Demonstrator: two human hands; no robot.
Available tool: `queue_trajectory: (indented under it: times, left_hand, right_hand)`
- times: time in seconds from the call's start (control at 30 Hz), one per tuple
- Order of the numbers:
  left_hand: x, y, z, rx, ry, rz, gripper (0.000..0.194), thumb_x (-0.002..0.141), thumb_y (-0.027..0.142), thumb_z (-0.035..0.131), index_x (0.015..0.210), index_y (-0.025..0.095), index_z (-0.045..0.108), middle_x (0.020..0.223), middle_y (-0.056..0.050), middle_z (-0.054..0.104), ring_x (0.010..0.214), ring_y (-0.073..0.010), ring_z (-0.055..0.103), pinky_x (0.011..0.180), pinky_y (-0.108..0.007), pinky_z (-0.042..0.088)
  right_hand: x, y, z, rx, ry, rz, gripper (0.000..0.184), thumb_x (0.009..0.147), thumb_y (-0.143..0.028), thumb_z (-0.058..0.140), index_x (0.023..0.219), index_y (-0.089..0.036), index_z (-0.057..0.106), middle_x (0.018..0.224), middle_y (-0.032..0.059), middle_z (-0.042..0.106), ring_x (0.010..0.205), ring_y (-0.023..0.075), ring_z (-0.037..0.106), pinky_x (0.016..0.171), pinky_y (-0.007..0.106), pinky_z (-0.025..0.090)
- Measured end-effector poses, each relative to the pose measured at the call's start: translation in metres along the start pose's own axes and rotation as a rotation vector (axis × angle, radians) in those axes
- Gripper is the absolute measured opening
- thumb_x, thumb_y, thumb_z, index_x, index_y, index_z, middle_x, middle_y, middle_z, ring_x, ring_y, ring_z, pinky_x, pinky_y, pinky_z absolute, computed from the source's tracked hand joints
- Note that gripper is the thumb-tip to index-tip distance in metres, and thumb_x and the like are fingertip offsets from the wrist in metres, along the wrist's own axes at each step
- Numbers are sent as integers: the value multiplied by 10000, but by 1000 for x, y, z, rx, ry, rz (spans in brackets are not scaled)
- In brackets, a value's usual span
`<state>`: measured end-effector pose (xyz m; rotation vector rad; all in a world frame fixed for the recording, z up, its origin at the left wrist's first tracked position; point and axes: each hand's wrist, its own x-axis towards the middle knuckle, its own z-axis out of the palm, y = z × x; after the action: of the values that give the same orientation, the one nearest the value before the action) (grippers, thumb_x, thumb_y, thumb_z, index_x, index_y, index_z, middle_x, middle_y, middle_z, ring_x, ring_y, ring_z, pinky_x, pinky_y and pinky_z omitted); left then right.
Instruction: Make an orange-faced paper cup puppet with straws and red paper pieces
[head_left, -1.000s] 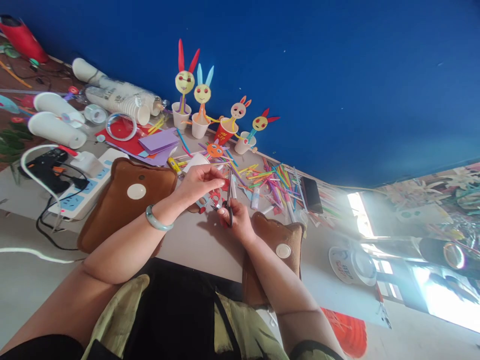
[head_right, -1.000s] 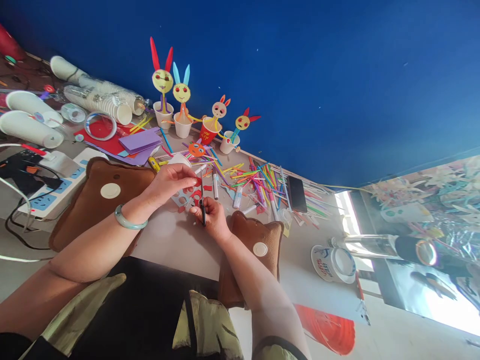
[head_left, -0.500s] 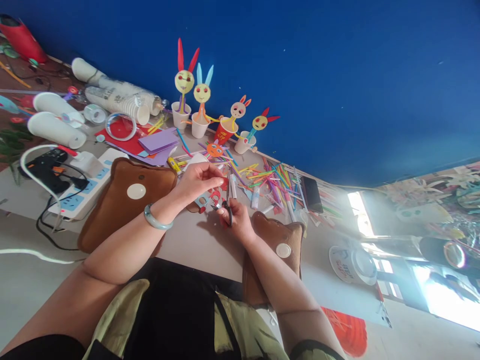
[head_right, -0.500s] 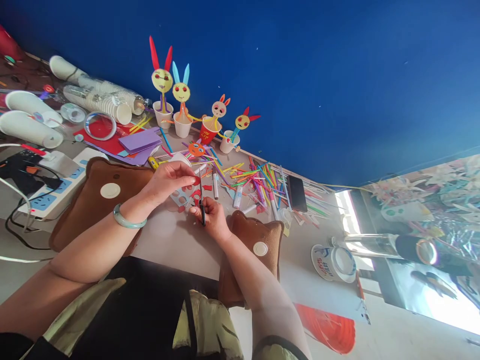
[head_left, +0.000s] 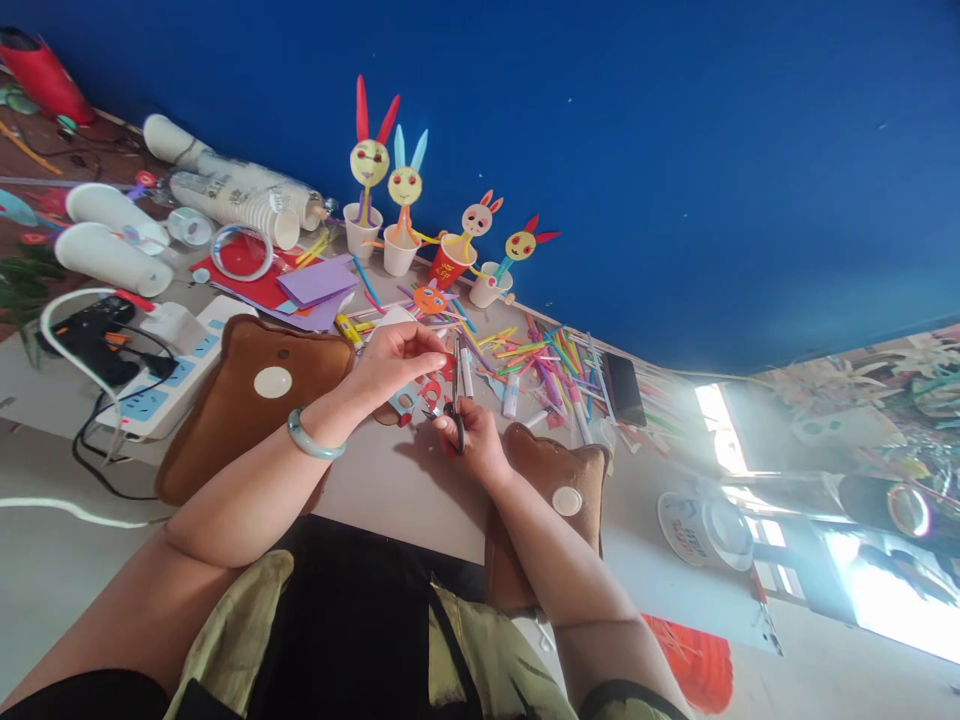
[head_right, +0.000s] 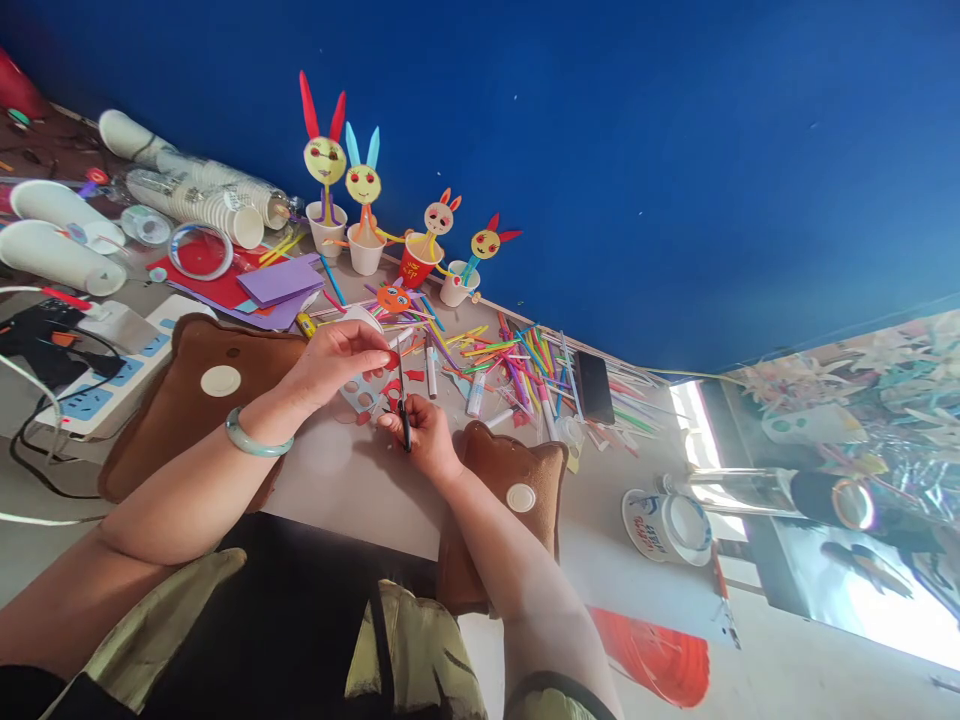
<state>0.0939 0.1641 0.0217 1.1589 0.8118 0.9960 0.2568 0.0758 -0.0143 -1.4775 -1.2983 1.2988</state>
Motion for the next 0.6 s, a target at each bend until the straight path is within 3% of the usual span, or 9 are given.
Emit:
queue_trajectory:
  times: [0.43,0.6]
  left_hand:
    - [2,-6,-1,-20,27,23,176,655,236,772,768,164,658,619,16,661,525,-97,600,534,-228,509]
    - [4,-8,-3,25,-18,16,195,673,228,763,807,164,638,656,12,680,529,-88,592,532,-215,491]
  right_hand:
    - [-1,1,1,-19,4,5,598,689,-716,745,629,-244,384,418,-55,506,388,95,397,442,253,285]
    - [2,2,-2,18,174,-16,486,728,-603,758,673,-242,437,494,-44,560,428,114,457,462,267,353]
